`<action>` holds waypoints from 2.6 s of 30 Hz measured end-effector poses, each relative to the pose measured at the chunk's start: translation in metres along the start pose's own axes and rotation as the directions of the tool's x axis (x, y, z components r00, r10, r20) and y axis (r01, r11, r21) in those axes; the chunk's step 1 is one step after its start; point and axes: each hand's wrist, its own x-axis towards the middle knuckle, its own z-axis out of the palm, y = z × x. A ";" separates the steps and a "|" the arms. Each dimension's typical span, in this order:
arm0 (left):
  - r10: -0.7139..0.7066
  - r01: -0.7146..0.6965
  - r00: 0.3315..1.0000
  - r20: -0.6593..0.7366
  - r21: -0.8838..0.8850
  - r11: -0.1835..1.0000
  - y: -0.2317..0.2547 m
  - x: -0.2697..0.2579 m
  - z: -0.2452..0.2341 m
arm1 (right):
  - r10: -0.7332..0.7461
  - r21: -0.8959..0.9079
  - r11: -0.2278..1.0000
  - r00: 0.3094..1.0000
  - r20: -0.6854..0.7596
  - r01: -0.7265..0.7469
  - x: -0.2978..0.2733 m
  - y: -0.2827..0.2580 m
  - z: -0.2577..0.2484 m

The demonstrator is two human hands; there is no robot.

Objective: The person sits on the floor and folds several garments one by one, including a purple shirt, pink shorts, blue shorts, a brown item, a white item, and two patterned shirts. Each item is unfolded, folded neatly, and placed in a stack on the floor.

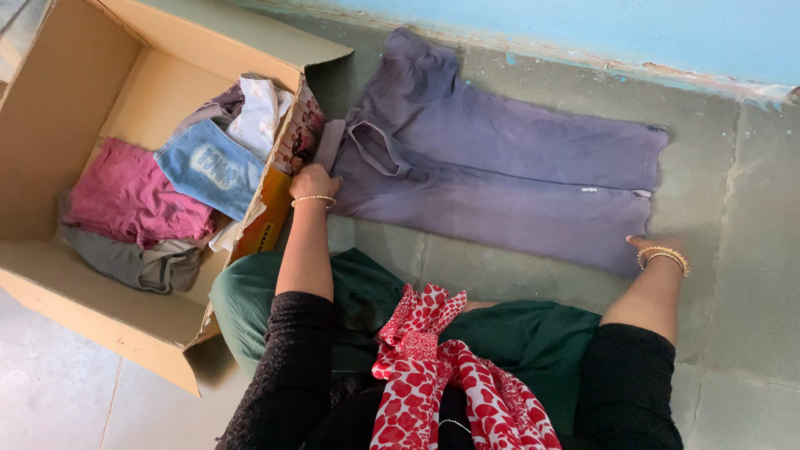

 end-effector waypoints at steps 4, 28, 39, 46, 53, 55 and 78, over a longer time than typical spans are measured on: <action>0.026 -0.043 0.988 0.155 0.108 0.993 -0.004 0.000 0.022 | 0.024 0.061 0.997 0.976 0.218 -0.038 -0.004 0.010 0.006; 0.424 -0.455 0.884 -0.200 -0.147 0.879 0.116 0.058 -0.004 | -0.613 -0.279 0.765 0.525 -0.591 0.580 -0.019 -0.085 0.021; 0.332 -0.398 0.916 -0.225 -0.398 0.826 0.182 0.178 0.049 | -0.625 -0.292 0.776 0.618 -0.477 0.559 0.070 -0.097 -0.029; 0.289 -0.404 0.914 -0.285 -0.585 0.703 0.208 0.192 0.074 | -0.588 -0.244 0.808 0.710 -0.387 0.536 0.093 -0.096 -0.021; 0.348 -0.445 0.894 -0.282 -0.649 0.618 0.196 0.158 0.005 | -0.634 -0.301 0.766 0.590 -0.501 0.568 0.070 -0.074 -0.038; 0.443 -0.461 0.865 -0.236 -0.723 0.514 0.182 0.144 -0.025 | -0.668 -0.332 0.727 0.508 -0.544 0.600 0.053 -0.054 -0.046; 0.733 -0.698 0.670 -0.117 0.236 0.676 0.046 0.002 0.005 | -0.301 -0.013 0.952 0.931 -0.208 0.305 -0.058 0.033 -0.012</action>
